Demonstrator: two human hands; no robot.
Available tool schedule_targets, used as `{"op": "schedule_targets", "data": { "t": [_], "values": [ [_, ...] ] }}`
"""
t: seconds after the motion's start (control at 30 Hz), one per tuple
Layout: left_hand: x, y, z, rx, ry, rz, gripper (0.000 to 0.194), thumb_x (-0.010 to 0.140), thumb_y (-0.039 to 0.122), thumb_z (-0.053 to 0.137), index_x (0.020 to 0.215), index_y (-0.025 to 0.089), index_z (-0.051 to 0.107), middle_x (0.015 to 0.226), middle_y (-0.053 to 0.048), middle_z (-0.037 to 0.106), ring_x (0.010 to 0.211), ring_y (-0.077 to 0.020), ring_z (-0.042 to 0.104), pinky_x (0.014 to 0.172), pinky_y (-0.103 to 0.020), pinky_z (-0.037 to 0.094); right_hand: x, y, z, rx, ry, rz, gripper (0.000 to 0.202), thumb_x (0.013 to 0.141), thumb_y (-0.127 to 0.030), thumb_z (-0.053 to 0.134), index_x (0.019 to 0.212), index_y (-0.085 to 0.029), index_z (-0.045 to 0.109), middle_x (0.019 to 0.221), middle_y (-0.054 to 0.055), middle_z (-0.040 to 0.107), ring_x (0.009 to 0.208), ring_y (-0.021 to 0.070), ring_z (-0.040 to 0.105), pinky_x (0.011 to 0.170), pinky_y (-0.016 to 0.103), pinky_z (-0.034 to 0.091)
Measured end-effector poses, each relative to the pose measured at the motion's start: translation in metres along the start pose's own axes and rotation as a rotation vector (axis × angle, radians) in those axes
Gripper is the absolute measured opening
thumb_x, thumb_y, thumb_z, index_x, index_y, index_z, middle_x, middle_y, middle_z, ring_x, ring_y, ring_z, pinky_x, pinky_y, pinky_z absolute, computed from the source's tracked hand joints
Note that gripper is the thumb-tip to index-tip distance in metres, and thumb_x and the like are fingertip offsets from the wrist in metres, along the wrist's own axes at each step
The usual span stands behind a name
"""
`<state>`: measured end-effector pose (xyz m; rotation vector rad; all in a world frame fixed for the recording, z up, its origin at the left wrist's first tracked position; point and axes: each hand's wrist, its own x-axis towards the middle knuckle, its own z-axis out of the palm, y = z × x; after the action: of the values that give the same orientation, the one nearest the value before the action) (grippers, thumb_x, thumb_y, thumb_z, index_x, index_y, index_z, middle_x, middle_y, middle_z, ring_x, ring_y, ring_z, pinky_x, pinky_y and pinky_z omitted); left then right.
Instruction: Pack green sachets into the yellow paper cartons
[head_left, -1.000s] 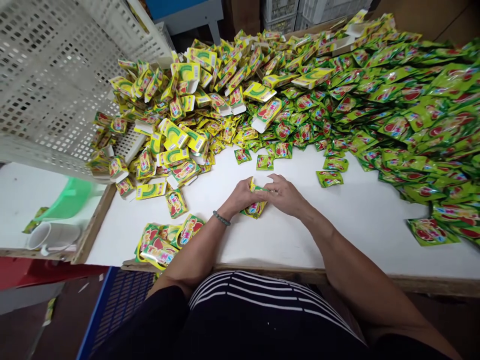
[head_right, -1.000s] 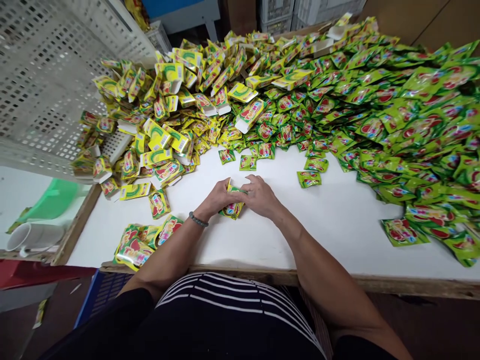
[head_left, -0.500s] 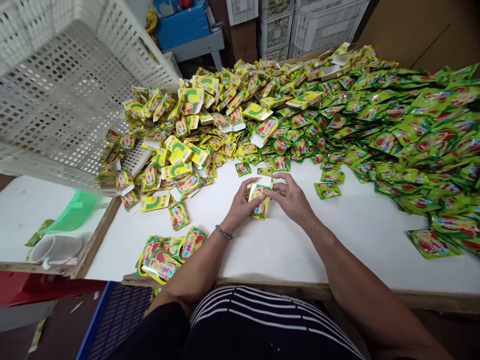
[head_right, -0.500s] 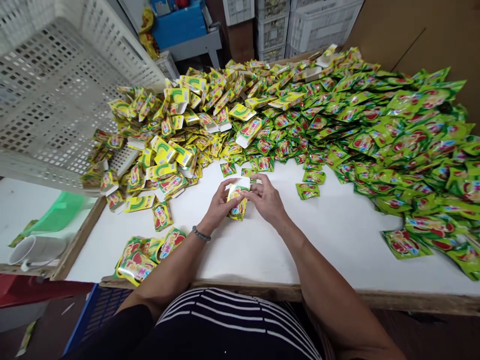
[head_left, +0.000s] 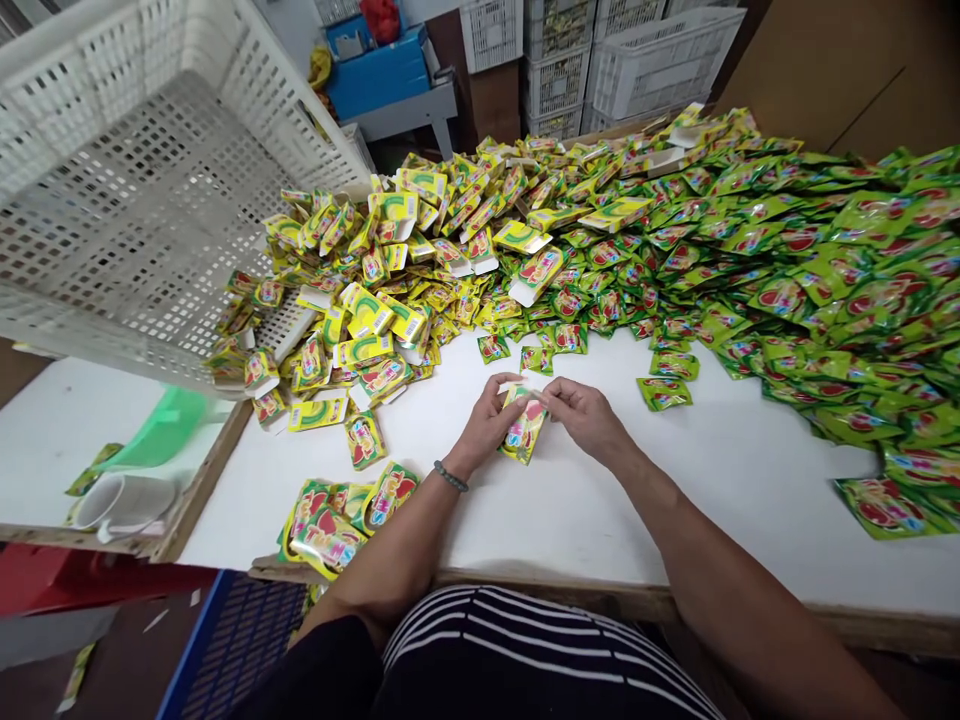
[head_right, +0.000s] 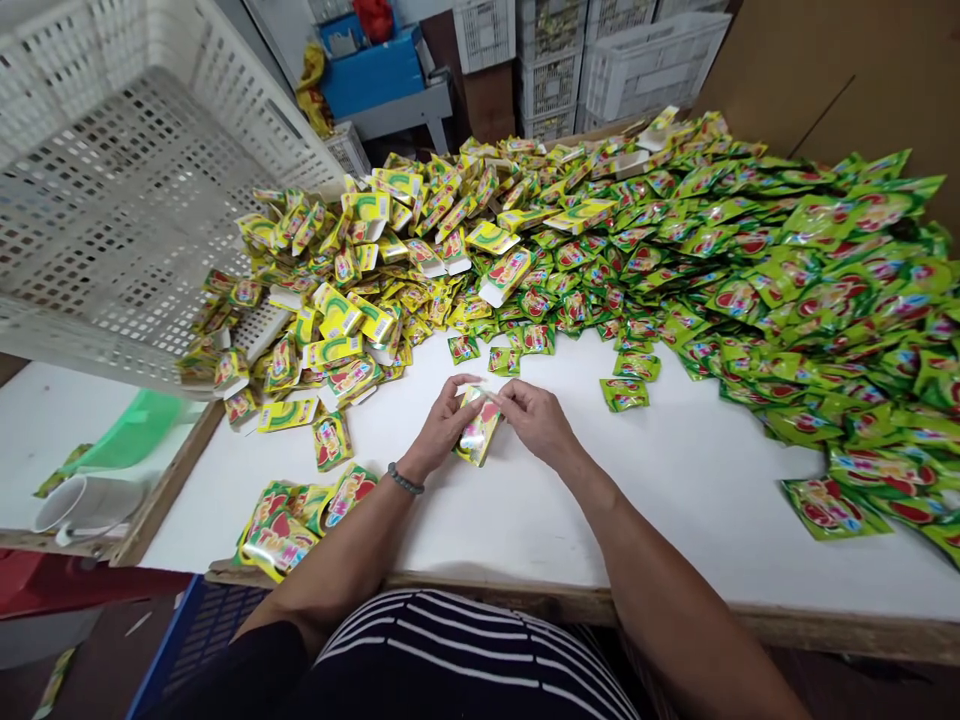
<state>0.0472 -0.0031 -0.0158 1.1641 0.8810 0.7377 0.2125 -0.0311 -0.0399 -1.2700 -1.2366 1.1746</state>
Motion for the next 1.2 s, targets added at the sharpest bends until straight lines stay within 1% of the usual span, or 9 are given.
{"op": "schedule_targets", "data": {
  "t": [0.07, 0.17, 0.27, 0.33, 0.4, 0.53, 0.77, 0.97, 1.2],
  "values": [
    [-0.001, 0.0, 0.001, -0.029, 0.009, -0.008, 0.071, 0.067, 0.048, 0.078, 0.12, 0.023, 0.038, 0.083, 0.004, 0.064, 0.061, -0.0086, 0.057, 0.06, -0.022, 0.044, 0.002, 0.001, -0.002, 0.047, 0.092, -0.007, 0.034, 0.077, -0.052, 0.064, 0.095, -0.023, 0.06, 0.063, -0.004, 0.057, 0.059, 0.0143, 0.053, 0.06, 0.028, 0.045],
    [0.0, -0.002, 0.002, -0.019, 0.063, -0.017, 0.071, 0.062, 0.047, 0.081, 0.114, 0.021, 0.041, 0.078, 0.003, 0.065, 0.063, -0.0113, 0.061, 0.061, -0.023, 0.045, 0.002, -0.003, -0.004, -0.03, 0.102, 0.012, 0.05, 0.075, -0.046, 0.067, 0.119, -0.025, 0.059, 0.076, 0.0, 0.068, 0.063, 0.0161, 0.059, 0.061, 0.03, 0.048],
    [0.001, -0.004, 0.0, -0.025, 0.146, 0.013, 0.063, 0.062, 0.044, 0.082, 0.108, 0.02, 0.046, 0.065, 0.007, 0.061, 0.055, -0.0092, 0.057, 0.056, -0.021, 0.043, -0.001, -0.011, -0.003, -0.168, 0.06, -0.052, 0.039, 0.077, -0.04, 0.064, 0.112, -0.023, 0.069, 0.1, 0.006, 0.074, 0.078, 0.0197, 0.064, 0.071, 0.034, 0.051],
    [0.002, -0.005, -0.001, -0.043, 0.171, 0.026, 0.059, 0.061, 0.041, 0.082, 0.105, 0.02, 0.049, 0.061, 0.008, 0.06, 0.052, -0.0076, 0.055, 0.054, -0.02, 0.041, -0.004, -0.015, -0.001, -0.162, 0.046, -0.115, 0.031, 0.08, -0.039, 0.061, 0.104, -0.024, 0.074, 0.108, 0.006, 0.073, 0.094, 0.0225, 0.065, 0.079, 0.036, 0.051],
    [0.003, -0.006, -0.001, -0.061, 0.174, 0.026, 0.057, 0.06, 0.038, 0.083, 0.103, 0.018, 0.052, 0.063, 0.007, 0.063, 0.053, -0.0074, 0.056, 0.054, -0.019, 0.041, -0.005, -0.017, 0.001, -0.124, 0.055, -0.109, 0.029, 0.081, -0.041, 0.06, 0.096, -0.023, 0.076, 0.102, 0.006, 0.075, 0.095, 0.0231, 0.066, 0.08, 0.035, 0.051],
    [0.004, -0.007, 0.001, -0.107, 0.201, 0.03, 0.056, 0.056, 0.037, 0.086, 0.099, 0.016, 0.056, 0.063, 0.005, 0.066, 0.053, -0.0079, 0.058, 0.053, -0.02, 0.042, -0.004, -0.012, 0.004, -0.102, 0.103, -0.011, 0.03, 0.074, -0.043, 0.068, 0.091, -0.02, 0.077, 0.079, 0.004, 0.075, 0.072, 0.0198, 0.066, 0.067, 0.032, 0.051],
    [0.003, -0.005, 0.001, -0.14, 0.177, 0.032, 0.048, 0.057, 0.031, 0.086, 0.095, 0.015, 0.061, 0.065, 0.003, 0.069, 0.057, -0.009, 0.062, 0.058, -0.021, 0.047, 0.0, -0.004, 0.0, 0.316, 0.084, 0.171, 0.033, 0.061, -0.042, 0.08, 0.085, -0.02, 0.078, 0.084, 0.005, 0.077, 0.077, 0.0223, 0.07, 0.08, 0.038, 0.054],
    [0.003, -0.005, -0.004, -0.16, 0.187, 0.036, 0.045, 0.057, 0.034, 0.087, 0.09, 0.014, 0.063, 0.067, 0.001, 0.07, 0.06, -0.0099, 0.064, 0.062, -0.022, 0.05, -0.004, -0.006, -0.003, 0.165, 0.059, 0.102, 0.029, 0.067, -0.038, 0.077, 0.092, -0.023, 0.078, 0.099, 0.003, 0.077, 0.098, 0.0259, 0.069, 0.094, 0.041, 0.05],
    [0.001, 0.003, -0.006, -0.158, 0.145, 0.043, 0.042, 0.057, 0.032, 0.087, 0.088, 0.013, 0.066, 0.068, 0.001, 0.07, 0.06, -0.0097, 0.064, 0.062, -0.022, 0.05, -0.004, -0.005, -0.002, 0.246, 0.042, 0.126, 0.033, 0.064, -0.042, 0.079, 0.092, -0.025, 0.078, 0.089, 0.002, 0.078, 0.091, 0.0244, 0.07, 0.086, 0.04, 0.054]
  ]
}}
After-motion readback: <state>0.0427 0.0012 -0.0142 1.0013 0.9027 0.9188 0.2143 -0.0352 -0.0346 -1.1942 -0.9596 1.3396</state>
